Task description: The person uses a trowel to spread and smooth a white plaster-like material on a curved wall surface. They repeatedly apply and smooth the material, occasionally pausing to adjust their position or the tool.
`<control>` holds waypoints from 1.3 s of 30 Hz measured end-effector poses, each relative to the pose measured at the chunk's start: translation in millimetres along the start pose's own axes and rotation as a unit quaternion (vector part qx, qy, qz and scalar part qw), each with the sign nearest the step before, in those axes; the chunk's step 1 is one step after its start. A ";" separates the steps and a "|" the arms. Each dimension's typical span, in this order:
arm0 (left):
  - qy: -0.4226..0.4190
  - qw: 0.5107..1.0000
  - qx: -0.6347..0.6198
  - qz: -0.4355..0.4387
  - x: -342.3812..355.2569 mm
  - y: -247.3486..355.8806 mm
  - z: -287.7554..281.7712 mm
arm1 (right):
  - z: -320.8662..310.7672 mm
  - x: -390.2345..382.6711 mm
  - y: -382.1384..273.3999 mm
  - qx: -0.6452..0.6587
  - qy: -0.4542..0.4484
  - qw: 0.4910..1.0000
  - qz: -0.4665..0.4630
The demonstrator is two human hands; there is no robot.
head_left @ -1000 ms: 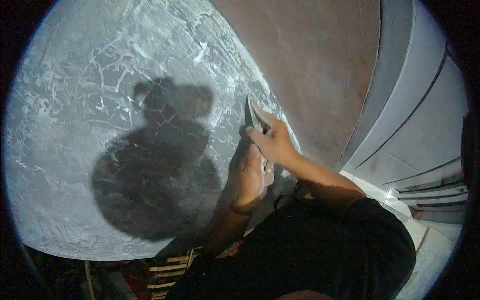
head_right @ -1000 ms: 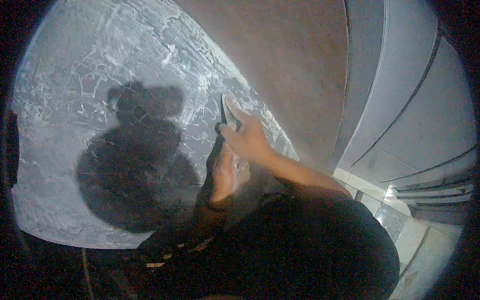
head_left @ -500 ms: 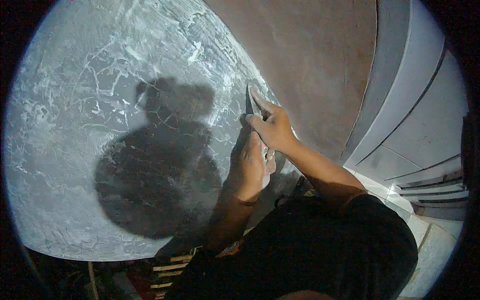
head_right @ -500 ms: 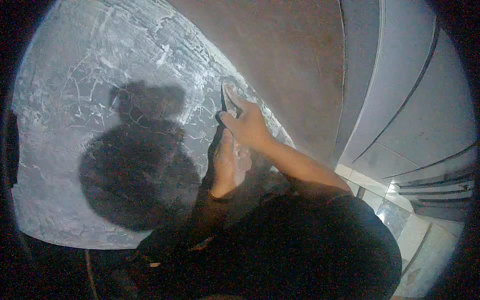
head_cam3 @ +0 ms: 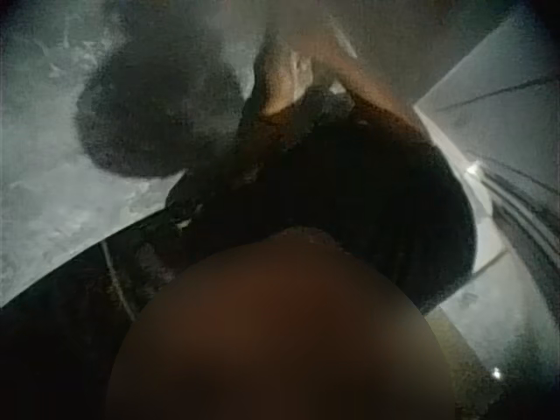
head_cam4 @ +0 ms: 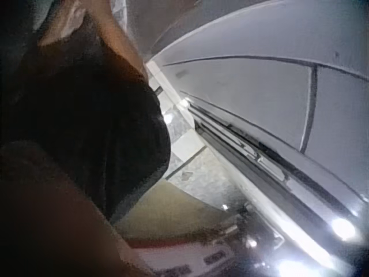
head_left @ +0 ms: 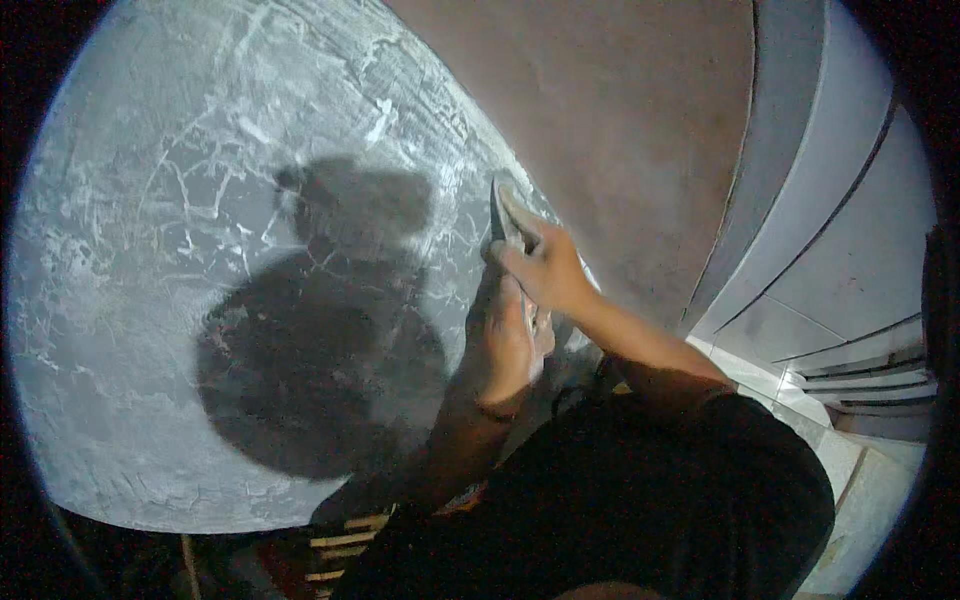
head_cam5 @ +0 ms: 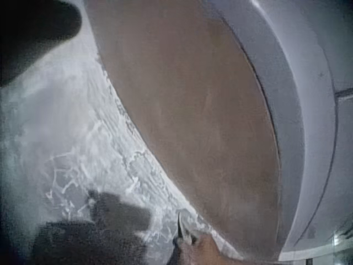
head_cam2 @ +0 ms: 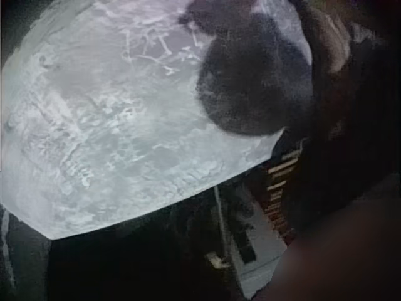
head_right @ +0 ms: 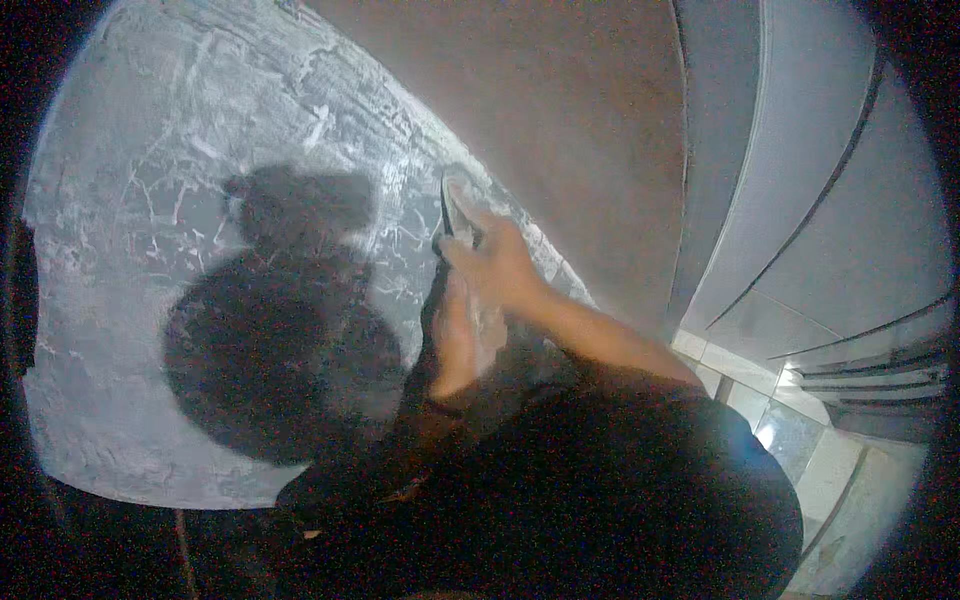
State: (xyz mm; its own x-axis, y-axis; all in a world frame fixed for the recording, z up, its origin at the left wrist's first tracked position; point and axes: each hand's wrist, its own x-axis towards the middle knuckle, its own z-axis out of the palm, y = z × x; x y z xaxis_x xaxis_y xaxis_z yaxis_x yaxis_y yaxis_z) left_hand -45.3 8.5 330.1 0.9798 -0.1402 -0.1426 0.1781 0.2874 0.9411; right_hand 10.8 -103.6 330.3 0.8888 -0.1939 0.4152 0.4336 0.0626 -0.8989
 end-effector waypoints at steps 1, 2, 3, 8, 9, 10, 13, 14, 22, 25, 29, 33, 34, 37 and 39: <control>-0.044 0.998 -0.034 -0.021 3.3 3.6 0.1 | -0.9 3.7 -1.4 0.035 -0.006 0.999 0.034; -0.036 0.998 -0.025 -0.048 4.7 4.0 1.7 | -3.0 6.5 -3.9 0.006 -0.033 0.997 0.069; -0.043 0.998 -0.035 -0.042 8.7 4.8 2.8 | -6.5 8.8 -7.5 0.007 -0.034 0.999 0.039; -0.065 0.995 -0.072 0.034 20.6 -9.3 11.1 | -41.2 -24.5 -26.9 -0.132 -0.076 0.983 0.102; -0.062 0.994 -0.092 0.011 19.6 -12.4 11.4 | -45.9 -37.7 -27.8 -0.162 -0.075 0.982 0.057; -0.106 0.987 -0.120 0.029 19.8 -14.9 13.3 | -47.2 -49.6 -27.3 -0.192 -0.053 0.980 -0.006; -0.151 0.978 -0.132 0.063 15.6 -16.0 21.2 | -49.4 -68.0 -23.4 -0.207 -0.012 0.975 -0.083; -0.135 0.982 -0.131 0.014 14.7 -12.8 23.9 | -49.6 -70.7 -22.6 -0.207 -0.017 0.974 -0.089; -0.148 0.983 -0.107 0.003 21.7 29.4 37.1 | -52.5 -69.9 -29.6 -0.195 -0.018 0.975 -0.108; -0.113 0.992 -0.052 0.019 27.0 36.4 38.5 | -44.6 -73.8 -27.9 -0.218 0.013 0.963 -0.157; -0.049 0.998 -0.019 0.027 32.6 36.1 47.3 | -40.6 -70.2 -21.2 -0.230 0.042 0.954 -0.187; -0.008 0.998 -0.022 0.050 35.1 31.8 56.9 | -43.9 -66.8 -16.0 -0.237 0.046 0.948 -0.207; 0.009 0.998 -0.004 0.067 35.0 30.7 57.7 | -44.3 -67.8 -14.9 -0.231 0.045 0.949 -0.209; 0.029 0.997 0.037 0.061 35.4 31.0 55.0 | -42.8 -72.2 -11.4 -0.199 0.014 0.967 -0.161; 0.012 0.999 0.033 0.036 36.5 32.4 50.2 | -40.4 -75.2 -8.6 -0.183 -0.002 0.973 -0.141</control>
State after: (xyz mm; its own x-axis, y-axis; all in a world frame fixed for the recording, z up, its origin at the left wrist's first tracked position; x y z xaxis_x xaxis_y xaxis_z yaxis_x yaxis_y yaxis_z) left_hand -8.4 -34.9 370.7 0.9918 -0.0983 -0.0811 0.1021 0.2330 0.9671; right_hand -65.8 -129.1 301.1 0.7434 -0.1500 0.6518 0.5783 -0.3455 -0.7391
